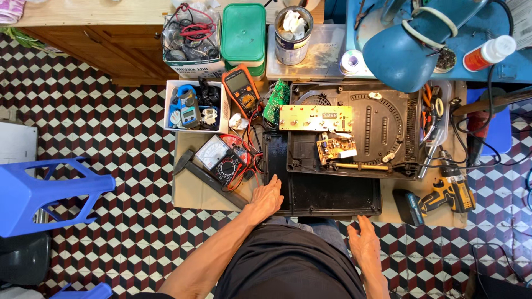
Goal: The person works on a disassembled electronic device at a bench, handling circuit boards and small components. They use a cordless drill to remove screws from a green circuit board, then set the board aside. They pick up a small white component, open a small bottle, and appear to apply a substance to the component. The person continues to handle and position circuit boards within the device housing.
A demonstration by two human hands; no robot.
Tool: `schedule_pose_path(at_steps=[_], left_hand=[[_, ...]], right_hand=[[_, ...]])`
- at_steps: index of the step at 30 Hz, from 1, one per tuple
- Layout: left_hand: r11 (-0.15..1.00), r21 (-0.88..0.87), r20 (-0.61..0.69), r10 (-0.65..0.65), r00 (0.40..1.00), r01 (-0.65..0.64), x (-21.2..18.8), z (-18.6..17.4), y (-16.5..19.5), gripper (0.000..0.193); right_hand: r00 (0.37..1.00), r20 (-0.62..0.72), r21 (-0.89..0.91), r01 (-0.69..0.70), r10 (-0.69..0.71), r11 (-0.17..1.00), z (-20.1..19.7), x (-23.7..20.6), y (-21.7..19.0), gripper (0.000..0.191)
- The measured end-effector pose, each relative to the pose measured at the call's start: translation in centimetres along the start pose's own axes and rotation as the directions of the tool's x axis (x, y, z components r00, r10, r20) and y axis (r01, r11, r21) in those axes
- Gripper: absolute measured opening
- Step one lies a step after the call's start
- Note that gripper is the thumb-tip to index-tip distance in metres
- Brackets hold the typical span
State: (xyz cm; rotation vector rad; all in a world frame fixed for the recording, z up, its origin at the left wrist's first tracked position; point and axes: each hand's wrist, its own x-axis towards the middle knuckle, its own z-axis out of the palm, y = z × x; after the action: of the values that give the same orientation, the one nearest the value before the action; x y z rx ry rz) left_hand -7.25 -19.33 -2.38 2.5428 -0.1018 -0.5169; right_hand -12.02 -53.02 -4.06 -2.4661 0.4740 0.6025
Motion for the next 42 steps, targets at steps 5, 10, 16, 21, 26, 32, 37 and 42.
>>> schedule_pose_path(at_steps=[5,10,16,21,26,32,37,42], left_hand=[[1.0,0.007,0.0,0.025,1.0,-0.025,-0.1,-0.1,-0.1,0.06],[1.0,0.021,0.047,0.0,0.999,-0.001,0.1,-0.2,0.2,0.062],[1.0,0.021,0.05,0.018,0.999,-0.02,0.3,0.2,-0.1,0.059],[0.999,0.03,0.072,0.031,0.997,-0.034,0.3,0.5,-0.4,0.058],[0.999,0.039,0.171,-0.009,0.985,0.002,0.8,0.2,-0.3,0.057],[0.999,0.034,0.184,-0.017,0.983,0.01,0.7,0.2,-0.4,0.061],[0.999,0.041,0.187,-0.013,0.982,0.006,0.8,0.5,-0.6,0.058],[0.999,0.042,0.18,-0.005,0.984,-0.003,0.8,0.2,-0.4,0.054]], right_hand=[[0.999,-0.032,0.022,0.009,-0.008,1.0,0.2,-0.5,-0.1,0.061],[0.999,-0.05,0.055,0.016,-0.013,0.998,0.2,-0.4,0.0,0.06],[0.998,-0.06,0.056,0.001,0.003,0.998,-1.5,-1.7,-2.6,0.057],[0.999,0.044,0.088,-0.008,0.005,0.996,-2.8,-2.1,-5.1,0.063],[0.987,0.152,-0.051,0.059,-0.051,0.997,-1.5,-1.2,-4.1,0.074],[0.977,0.06,-0.096,0.21,-0.205,0.973,0.7,-0.5,-1.5,0.074],[0.983,0.094,-0.118,0.169,-0.158,0.979,0.2,-0.7,-2.3,0.072],[0.972,0.108,-0.145,0.224,-0.209,0.964,-0.4,-0.4,-4.4,0.06]])
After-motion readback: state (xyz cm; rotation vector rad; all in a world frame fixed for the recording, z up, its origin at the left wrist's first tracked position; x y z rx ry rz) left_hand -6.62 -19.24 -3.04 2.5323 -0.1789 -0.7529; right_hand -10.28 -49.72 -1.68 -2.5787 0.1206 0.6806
